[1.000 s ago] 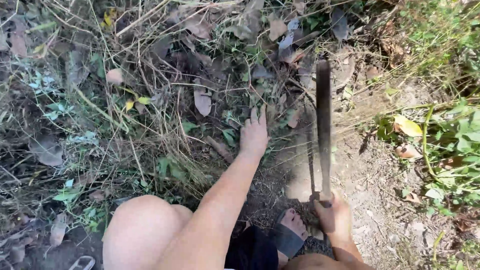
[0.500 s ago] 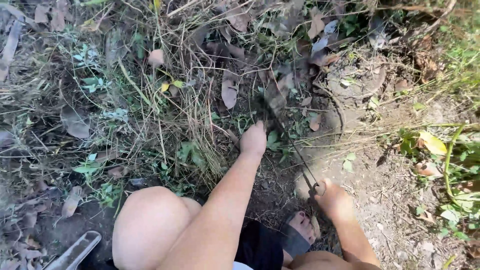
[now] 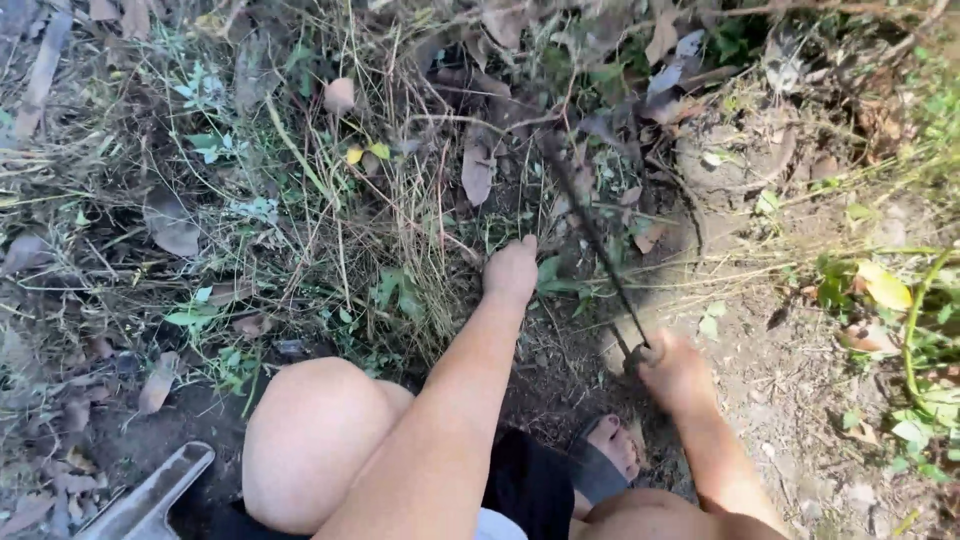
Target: Clearing grass and weeds from the ground using a machete and hands.
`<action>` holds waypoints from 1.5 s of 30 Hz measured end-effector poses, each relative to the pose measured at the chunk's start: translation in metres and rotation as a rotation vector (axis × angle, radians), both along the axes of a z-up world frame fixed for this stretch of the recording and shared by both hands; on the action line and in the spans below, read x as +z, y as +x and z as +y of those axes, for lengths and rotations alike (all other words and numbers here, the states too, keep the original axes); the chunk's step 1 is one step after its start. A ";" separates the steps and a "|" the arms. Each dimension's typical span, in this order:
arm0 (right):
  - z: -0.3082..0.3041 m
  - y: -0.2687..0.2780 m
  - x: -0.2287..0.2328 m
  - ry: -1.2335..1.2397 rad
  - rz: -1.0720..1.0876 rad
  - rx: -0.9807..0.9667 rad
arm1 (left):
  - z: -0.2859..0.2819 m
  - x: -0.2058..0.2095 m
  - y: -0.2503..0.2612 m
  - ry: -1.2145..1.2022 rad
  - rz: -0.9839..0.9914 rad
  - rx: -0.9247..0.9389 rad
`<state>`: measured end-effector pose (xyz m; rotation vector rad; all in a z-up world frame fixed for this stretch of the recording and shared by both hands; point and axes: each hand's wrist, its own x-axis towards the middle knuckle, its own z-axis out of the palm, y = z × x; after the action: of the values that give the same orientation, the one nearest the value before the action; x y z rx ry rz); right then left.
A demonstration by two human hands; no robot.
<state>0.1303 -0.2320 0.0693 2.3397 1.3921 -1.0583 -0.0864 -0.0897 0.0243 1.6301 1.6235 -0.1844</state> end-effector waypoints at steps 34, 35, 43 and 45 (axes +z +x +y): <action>0.046 0.013 -0.013 -0.157 -0.028 0.217 | -0.011 0.000 -0.057 0.247 -0.047 -0.276; 0.039 0.004 0.009 -0.177 -0.016 0.179 | -0.025 0.002 -0.065 0.181 -0.020 -0.294; 0.045 0.008 0.000 -0.202 -0.007 0.193 | -0.033 0.027 -0.066 0.139 -0.159 -0.376; 0.025 -0.001 -0.002 -0.187 -0.023 0.099 | -0.036 -0.009 -0.070 0.189 -0.135 -0.472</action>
<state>0.1296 -0.2070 0.0669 2.1218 1.3246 -1.0799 -0.1567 -0.1261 0.0152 2.1083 1.1633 -0.1594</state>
